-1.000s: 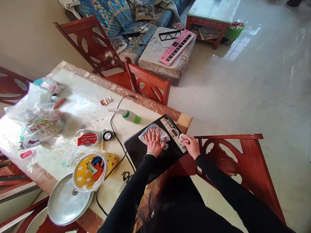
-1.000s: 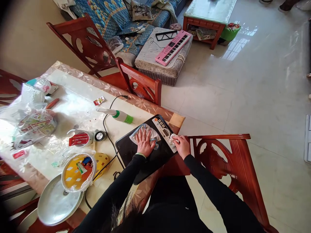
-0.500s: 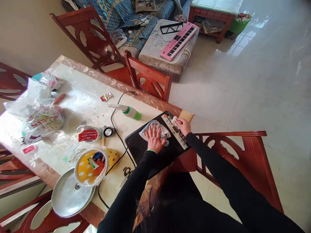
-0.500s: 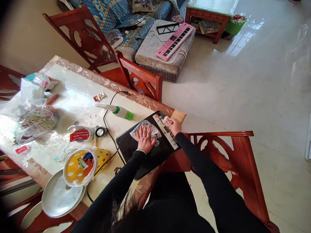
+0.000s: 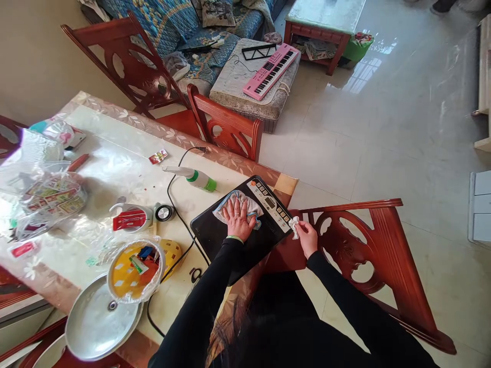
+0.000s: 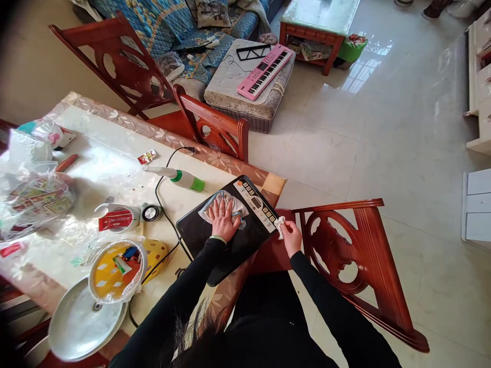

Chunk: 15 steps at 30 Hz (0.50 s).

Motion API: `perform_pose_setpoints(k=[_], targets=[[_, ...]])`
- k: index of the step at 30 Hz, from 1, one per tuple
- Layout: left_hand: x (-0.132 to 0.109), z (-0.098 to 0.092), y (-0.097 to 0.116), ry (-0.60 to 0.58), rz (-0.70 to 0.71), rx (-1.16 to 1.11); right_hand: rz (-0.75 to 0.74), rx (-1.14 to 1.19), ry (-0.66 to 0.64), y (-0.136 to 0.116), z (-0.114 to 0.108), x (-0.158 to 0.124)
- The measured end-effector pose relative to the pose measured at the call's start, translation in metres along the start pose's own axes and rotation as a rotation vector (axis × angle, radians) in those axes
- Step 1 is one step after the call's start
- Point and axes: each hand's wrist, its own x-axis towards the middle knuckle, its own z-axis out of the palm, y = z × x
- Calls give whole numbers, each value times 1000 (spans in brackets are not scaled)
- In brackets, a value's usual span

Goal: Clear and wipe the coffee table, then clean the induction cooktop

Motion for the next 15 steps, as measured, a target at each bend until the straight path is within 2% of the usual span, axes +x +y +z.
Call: perform_pose_setpoints(k=[2,5,7,10,13,15], targets=[[1,-2,-1,8,-24,6,-74,-85,-14,-14,11,16],[1,-6,-3,0,-33,18,-276,-254,-97,-39,27,36],[-3,-9,-5,-11,-22,28,-412,-341,-174,-47,30,37],[-13,-12,-12,-13,13,45,-554,-423,-225,-41,17,21],[-21,-12,-20,-10,43,56,-580,-466,-215,-33,9,20],[-22,-11,-23,-15,47,59,-509,-455,-209,-38,21,39]])
